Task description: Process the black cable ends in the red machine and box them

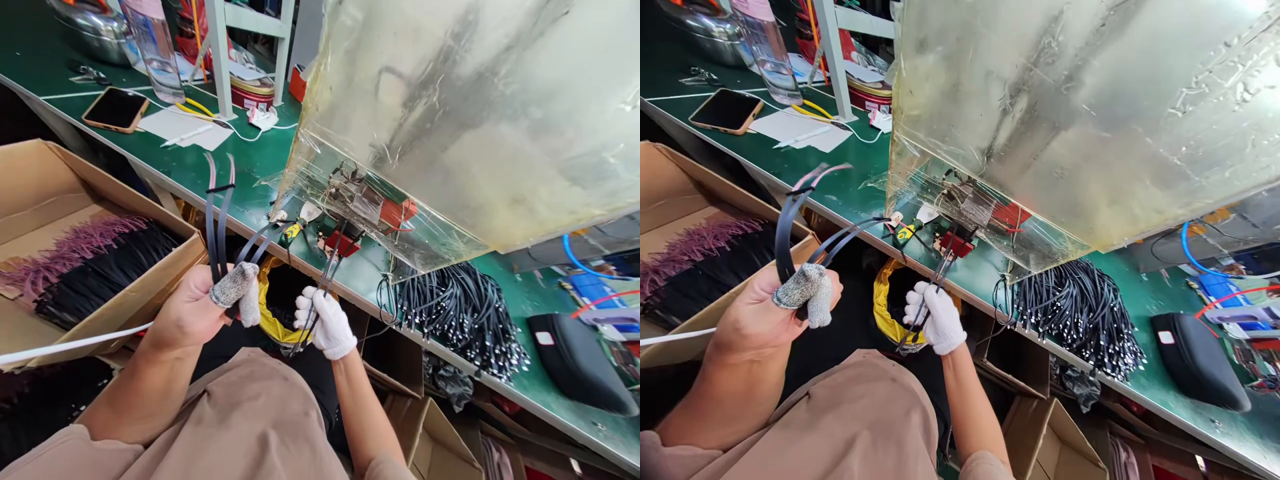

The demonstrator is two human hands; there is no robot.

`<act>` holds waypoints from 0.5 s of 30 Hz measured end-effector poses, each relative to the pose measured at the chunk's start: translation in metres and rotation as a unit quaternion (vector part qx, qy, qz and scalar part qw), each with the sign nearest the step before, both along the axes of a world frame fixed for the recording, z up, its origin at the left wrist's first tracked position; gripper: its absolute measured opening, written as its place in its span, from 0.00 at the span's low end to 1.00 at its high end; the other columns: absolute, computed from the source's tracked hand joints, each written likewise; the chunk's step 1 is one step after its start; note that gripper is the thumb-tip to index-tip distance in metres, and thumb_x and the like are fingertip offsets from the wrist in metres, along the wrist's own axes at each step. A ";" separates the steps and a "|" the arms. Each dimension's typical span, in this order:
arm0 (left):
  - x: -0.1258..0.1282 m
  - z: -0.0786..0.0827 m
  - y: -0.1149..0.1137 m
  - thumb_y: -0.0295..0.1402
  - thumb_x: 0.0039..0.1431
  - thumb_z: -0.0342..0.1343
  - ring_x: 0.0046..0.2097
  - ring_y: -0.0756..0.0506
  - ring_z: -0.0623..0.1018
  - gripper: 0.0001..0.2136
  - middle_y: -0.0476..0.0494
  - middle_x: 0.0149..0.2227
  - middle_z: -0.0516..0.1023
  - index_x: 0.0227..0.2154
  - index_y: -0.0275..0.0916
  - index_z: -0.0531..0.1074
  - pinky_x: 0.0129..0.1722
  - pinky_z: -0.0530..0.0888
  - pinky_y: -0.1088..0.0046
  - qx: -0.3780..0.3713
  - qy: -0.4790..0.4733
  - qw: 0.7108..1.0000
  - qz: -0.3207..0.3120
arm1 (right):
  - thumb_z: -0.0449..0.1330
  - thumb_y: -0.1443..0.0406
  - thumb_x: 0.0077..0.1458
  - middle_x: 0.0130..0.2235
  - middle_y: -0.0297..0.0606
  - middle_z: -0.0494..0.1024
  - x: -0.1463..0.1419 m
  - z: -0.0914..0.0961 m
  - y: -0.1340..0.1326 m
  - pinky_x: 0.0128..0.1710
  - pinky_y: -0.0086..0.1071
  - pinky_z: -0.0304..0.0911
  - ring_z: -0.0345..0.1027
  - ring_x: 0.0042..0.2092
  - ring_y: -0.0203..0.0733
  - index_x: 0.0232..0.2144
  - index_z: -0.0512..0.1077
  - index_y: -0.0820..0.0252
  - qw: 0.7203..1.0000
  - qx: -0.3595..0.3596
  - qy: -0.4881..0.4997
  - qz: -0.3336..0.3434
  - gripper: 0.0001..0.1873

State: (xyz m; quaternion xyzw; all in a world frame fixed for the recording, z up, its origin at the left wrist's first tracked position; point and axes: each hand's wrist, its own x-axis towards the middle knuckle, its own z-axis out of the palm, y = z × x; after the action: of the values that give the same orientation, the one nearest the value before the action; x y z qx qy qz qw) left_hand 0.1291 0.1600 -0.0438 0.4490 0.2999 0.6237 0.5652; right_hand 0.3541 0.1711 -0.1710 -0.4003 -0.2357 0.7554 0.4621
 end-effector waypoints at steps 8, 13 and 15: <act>0.006 -0.005 0.003 0.48 0.48 0.72 0.15 0.49 0.71 0.19 0.44 0.14 0.73 0.16 0.39 0.79 0.11 0.63 0.78 -0.003 0.001 0.999 -0.038 | 0.74 0.53 0.50 0.32 0.37 0.81 -0.006 0.030 0.012 0.28 0.31 0.75 0.74 0.27 0.36 0.43 0.72 0.61 0.999 0.028 -0.018 -0.038 0.24; 0.003 -0.008 -0.007 0.45 0.55 0.68 0.16 0.50 0.72 0.17 0.46 0.14 0.72 0.18 0.40 0.80 0.12 0.64 0.79 -0.004 0.004 0.999 -0.044 | 0.63 0.63 0.63 0.31 0.35 0.79 -0.006 0.061 0.061 0.25 0.26 0.70 0.70 0.27 0.34 0.39 0.72 0.59 0.997 0.043 0.046 -0.052 0.06; -0.001 -0.011 -0.011 0.45 0.58 0.66 0.16 0.50 0.73 0.15 0.46 0.16 0.74 0.21 0.42 0.81 0.12 0.64 0.79 0.004 0.002 0.999 -0.051 | 0.58 0.66 0.66 0.31 0.35 0.77 -0.007 0.066 0.076 0.24 0.25 0.68 0.68 0.27 0.33 0.38 0.72 0.60 0.996 0.025 0.066 -0.060 0.04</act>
State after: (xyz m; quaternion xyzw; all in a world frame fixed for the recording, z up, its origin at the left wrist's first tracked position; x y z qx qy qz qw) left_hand 0.1277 0.1486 -0.0547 0.4670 0.2751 0.5945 0.5939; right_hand 0.3469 0.2467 -0.1048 -0.3512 -0.1989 0.7451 0.5310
